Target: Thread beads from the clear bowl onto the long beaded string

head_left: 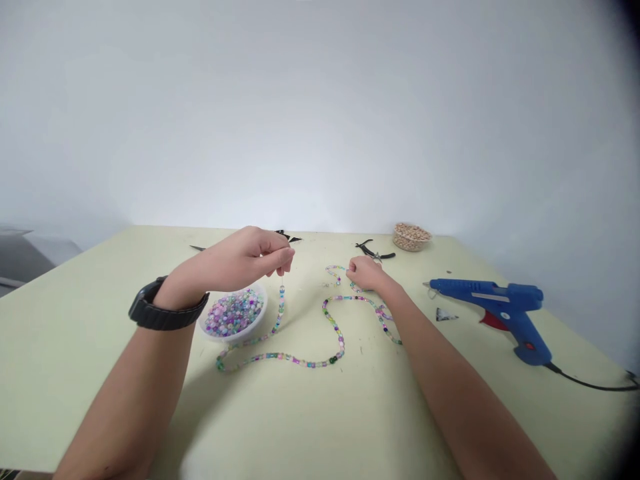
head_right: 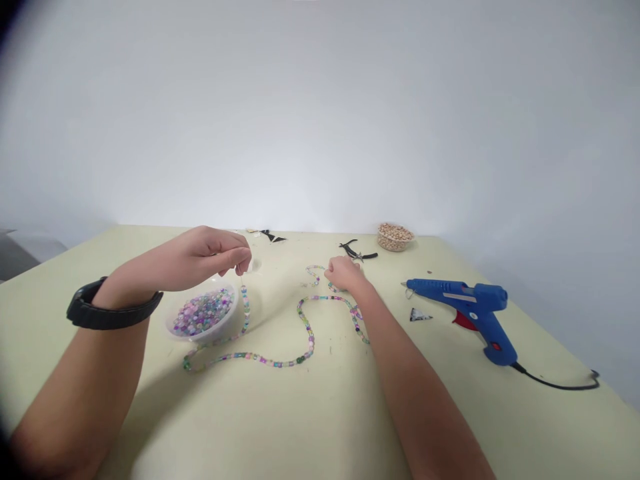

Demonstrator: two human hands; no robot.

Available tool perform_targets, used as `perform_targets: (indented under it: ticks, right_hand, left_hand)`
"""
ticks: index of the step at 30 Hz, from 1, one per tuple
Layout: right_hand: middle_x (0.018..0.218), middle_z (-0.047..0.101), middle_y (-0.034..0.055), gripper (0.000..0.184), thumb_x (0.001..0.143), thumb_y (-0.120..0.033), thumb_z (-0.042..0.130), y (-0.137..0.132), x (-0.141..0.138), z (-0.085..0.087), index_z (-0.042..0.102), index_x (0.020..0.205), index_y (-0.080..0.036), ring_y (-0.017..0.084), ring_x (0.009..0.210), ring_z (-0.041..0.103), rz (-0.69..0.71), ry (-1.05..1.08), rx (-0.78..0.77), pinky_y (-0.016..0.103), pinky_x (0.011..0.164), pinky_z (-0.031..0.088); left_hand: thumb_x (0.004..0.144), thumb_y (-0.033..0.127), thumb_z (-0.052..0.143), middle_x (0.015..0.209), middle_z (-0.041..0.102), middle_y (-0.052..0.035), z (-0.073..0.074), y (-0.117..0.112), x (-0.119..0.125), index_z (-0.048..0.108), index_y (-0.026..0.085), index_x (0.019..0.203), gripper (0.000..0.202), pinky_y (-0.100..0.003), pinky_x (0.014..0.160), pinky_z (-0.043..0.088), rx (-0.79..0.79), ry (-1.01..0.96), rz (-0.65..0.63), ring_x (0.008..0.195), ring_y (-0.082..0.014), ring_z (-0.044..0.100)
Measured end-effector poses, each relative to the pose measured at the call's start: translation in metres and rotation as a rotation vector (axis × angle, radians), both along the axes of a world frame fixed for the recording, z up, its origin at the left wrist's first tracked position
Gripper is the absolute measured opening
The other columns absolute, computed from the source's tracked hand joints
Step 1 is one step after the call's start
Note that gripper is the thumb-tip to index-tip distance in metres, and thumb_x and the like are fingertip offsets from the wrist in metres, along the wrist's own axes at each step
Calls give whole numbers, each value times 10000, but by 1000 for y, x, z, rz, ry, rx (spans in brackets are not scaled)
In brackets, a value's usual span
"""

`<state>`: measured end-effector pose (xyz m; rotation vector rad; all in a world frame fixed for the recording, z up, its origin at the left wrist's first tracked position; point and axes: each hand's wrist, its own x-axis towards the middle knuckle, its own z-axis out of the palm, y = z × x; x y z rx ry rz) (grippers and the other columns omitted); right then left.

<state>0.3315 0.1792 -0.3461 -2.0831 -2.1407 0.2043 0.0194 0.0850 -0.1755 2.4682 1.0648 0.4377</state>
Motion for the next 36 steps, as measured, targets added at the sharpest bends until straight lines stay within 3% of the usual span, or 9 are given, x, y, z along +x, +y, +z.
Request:
perform_targets:
  ticks: [4, 7, 12, 25, 31, 36]
  right_hand:
    - [1187, 674, 90, 271, 1004, -359, 616, -1, 7, 20, 660, 1179, -157, 207, 1020, 668, 6, 155, 62, 414, 900, 573]
    - [1006, 709, 60, 176, 991, -294, 565, -7, 9, 38, 678, 977, -161, 180, 900, 648, 19, 297, 126, 323, 818, 533]
    - [929, 721, 53, 208, 915, -248, 454, -15, 7, 56, 636, 838, -183, 153, 761, 599, 43, 527, 153, 251, 670, 441]
    - [896, 707, 92, 132, 907, -229, 505, -28, -1, 74, 559, 795, -184, 181, 832, 676, 10, 768, 54, 258, 735, 508]
    - [957, 738, 107, 177, 930, -277, 495, -26, 2, 68, 569, 793, -193, 204, 901, 680, 83, 780, -4, 276, 784, 531]
    - [837, 710, 71, 169, 930, -263, 460, -23, 2, 62, 529, 788, -201, 177, 777, 654, 93, 697, 8, 263, 703, 499]
  left_hand:
    - [974, 407, 460, 732, 674, -3, 3, -1, -4, 663, 189, 730, 385, -210, 589, 452, -3, -7, 0, 661, -115, 579]
    - [979, 427, 461, 735, 675, -5, 5, -2, -7, 662, 190, 731, 397, -209, 591, 454, -6, -21, -10, 665, -117, 577]
    - [980, 429, 467, 754, 683, -7, 7, -2, -10, 669, 187, 738, 397, -203, 581, 447, -6, -28, -10, 661, -112, 568]
    - [987, 427, 470, 762, 681, -2, 6, -2, -10, 668, 190, 742, 394, -202, 581, 441, -9, -26, -14, 668, -110, 568]
    - [984, 425, 469, 744, 674, 0, 6, -2, -10, 663, 193, 731, 395, -204, 574, 437, -3, -22, -5, 660, -112, 566]
    - [983, 440, 470, 752, 682, -6, 5, -1, -12, 672, 192, 745, 398, -205, 576, 446, -3, -23, 2, 665, -117, 578]
